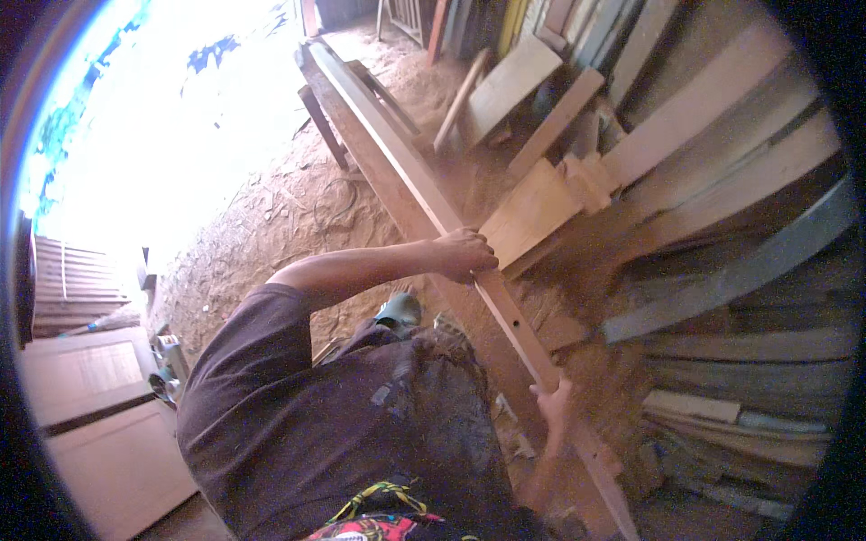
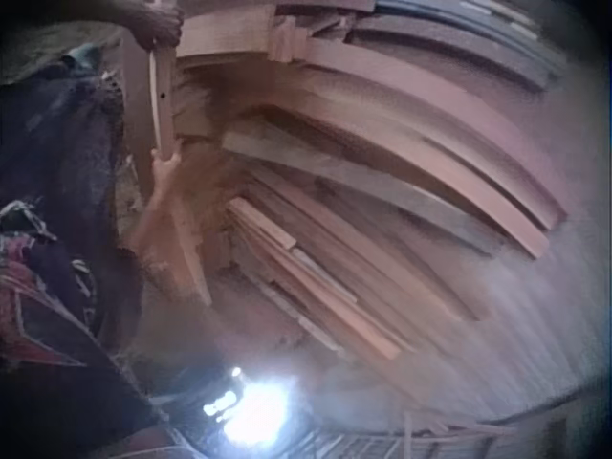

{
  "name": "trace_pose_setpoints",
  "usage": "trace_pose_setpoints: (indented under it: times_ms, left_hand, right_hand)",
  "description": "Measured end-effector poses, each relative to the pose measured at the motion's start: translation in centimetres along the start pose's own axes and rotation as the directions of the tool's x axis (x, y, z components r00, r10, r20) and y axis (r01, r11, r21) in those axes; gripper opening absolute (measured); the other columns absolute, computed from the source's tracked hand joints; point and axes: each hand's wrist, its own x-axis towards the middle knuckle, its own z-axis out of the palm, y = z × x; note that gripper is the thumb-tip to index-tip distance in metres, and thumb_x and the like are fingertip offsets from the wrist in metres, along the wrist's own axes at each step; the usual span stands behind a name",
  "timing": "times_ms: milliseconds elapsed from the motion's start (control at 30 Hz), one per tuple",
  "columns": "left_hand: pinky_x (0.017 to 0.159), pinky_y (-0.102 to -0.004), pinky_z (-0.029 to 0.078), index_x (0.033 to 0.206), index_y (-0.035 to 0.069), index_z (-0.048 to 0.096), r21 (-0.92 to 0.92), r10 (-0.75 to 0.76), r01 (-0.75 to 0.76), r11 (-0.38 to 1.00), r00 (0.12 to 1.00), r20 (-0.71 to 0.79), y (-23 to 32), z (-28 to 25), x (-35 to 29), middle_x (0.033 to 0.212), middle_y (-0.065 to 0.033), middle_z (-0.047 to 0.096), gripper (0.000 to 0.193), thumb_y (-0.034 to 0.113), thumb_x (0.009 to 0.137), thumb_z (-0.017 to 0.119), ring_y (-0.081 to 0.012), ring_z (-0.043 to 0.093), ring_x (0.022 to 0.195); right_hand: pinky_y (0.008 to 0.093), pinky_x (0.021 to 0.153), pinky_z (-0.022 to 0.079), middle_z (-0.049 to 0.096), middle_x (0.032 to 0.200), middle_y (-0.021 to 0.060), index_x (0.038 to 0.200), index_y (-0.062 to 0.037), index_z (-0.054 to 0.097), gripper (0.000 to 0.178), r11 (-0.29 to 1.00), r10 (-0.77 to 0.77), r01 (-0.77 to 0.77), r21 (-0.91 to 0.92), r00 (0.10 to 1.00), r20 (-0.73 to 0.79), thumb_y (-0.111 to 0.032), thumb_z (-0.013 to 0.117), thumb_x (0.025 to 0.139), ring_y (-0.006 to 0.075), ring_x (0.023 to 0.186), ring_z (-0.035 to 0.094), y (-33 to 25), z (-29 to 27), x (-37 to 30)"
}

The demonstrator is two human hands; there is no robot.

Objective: The person selects a long plank from a stack, positions it on a workbench, and uses a circular saw to cut the wood. The person handles the saw with both hands and guides it along the plank to make a cut.

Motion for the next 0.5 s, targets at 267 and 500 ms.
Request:
trace_pose_setpoints:
  times_ms: [267,500]
  left_hand:
    - [0.107,-0.0508,0.043,0.125,0.018,0.068,0.021,0.005,-0.005,1.0,1.0,0.011,0.2,4.1,-0.2,0.132,-0.0066,0.066,0.056,0.027,0.073,0.085,-0.0279,0.059,0.128]
    - [0.107,-0.0523,0.043,0.135,0.017,0.065,0.024,-0.037,0.037,0.999,0.999,-0.019,-4.6,2.1,-2.5,0.131,-0.0089,0.069,0.067,0.034,0.074,0.088,-0.0313,0.061,0.128]
  right_hand:
    - [0.0495,0.099,0.052,0.072,0.119,0.0227,0.131,-0.0083,0.065,0.057,0.996,0.071,-0.074,-0.045,0.995,-0.069,-0.01,0.086,0.078,0.0411,0.116,0.068,1.5,3.1,0.7]
    - [0.0498,0.099,0.052,0.073,0.119,0.0254,0.134,-0.0064,0.066,0.065,1.0,0.008,-0.007,0.019,0.998,-0.06,-0.016,0.089,0.074,0.0437,0.114,0.069,2.0,2.7,0.3]
